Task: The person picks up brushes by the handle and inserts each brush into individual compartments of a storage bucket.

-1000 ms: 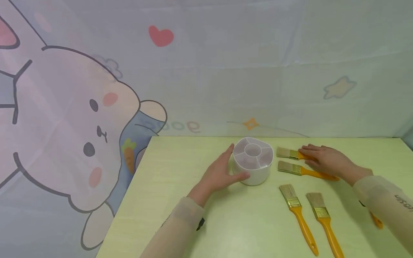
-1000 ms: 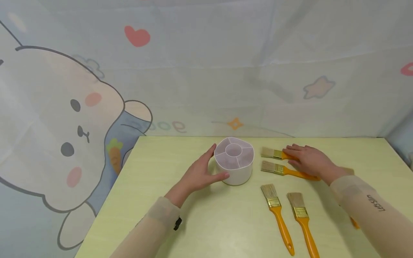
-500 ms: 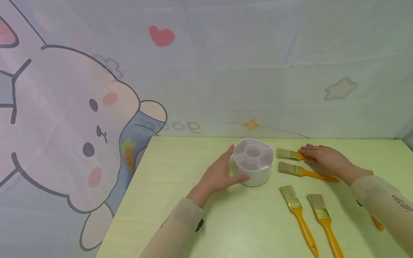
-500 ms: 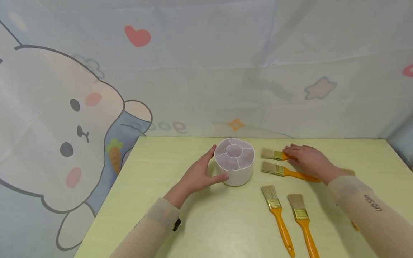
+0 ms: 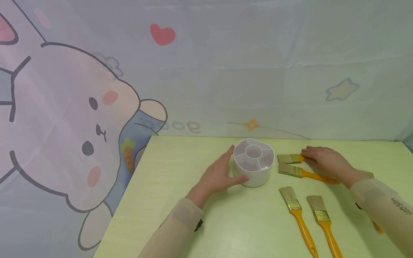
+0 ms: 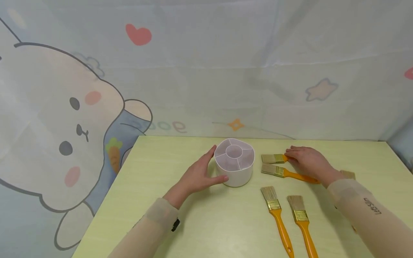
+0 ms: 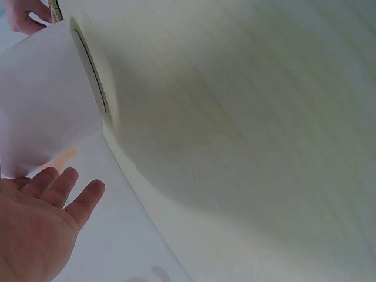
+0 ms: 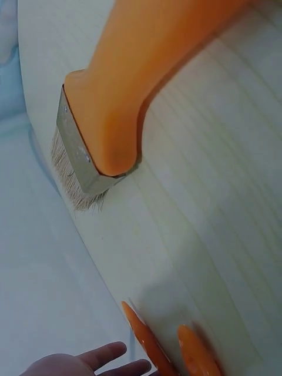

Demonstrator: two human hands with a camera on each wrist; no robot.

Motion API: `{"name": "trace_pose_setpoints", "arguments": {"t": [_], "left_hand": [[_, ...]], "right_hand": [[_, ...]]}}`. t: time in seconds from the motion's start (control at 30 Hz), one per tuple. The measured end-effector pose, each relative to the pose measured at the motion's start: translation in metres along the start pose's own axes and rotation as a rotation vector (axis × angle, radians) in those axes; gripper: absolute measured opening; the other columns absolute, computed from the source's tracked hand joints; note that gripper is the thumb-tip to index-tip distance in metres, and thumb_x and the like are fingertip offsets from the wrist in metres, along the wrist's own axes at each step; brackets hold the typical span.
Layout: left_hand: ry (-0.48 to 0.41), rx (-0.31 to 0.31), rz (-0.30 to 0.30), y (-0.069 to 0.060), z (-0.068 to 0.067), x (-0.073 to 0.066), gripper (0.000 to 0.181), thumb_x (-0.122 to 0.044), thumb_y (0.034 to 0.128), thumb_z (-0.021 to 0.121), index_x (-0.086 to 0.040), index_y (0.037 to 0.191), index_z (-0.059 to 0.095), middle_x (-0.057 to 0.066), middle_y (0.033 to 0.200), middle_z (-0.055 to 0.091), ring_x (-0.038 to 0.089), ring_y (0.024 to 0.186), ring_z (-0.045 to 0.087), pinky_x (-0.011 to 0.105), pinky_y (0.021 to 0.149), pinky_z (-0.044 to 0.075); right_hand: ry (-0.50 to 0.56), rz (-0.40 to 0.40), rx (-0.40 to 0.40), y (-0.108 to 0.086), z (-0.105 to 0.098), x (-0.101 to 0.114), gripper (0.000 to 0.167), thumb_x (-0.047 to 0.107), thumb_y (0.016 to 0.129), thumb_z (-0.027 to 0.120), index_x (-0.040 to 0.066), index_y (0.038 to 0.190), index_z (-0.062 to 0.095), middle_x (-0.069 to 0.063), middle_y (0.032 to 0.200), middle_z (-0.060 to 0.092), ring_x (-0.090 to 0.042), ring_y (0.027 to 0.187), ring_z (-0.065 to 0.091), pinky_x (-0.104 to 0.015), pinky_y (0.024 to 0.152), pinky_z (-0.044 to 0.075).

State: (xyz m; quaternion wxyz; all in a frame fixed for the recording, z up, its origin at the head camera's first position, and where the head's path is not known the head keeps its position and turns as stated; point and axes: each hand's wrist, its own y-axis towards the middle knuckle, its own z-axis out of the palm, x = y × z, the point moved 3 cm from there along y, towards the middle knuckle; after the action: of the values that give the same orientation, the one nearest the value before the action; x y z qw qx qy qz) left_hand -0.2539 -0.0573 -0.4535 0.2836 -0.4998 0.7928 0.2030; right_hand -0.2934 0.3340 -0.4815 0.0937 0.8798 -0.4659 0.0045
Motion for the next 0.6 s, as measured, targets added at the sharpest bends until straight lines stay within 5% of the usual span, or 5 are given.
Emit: {"name": "trace_pose_setpoints", "arguments": {"t": [0.6], "left_hand": [[0.031, 0.004, 0.029, -0.0044, -0.0012, -0.0014, 0.117, -0.063, 0.0872, 0.082, -0.020, 0.173, 0.016, 0.003, 0.174, 0.032, 0.024, 0.158, 0.036, 0.049, 0.126, 0.040]], "right_hand": [[-0.136, -0.066, -0.110, 0.0024, -0.0044, 0.0024, 0.033, 0.000, 0.090, 0.079, -0.002, 0.123, 0.075, -0.023, 0.117, 0.076, -0.044, 0.103, 0.074, -0.061, 0.087, 0.062]]}}
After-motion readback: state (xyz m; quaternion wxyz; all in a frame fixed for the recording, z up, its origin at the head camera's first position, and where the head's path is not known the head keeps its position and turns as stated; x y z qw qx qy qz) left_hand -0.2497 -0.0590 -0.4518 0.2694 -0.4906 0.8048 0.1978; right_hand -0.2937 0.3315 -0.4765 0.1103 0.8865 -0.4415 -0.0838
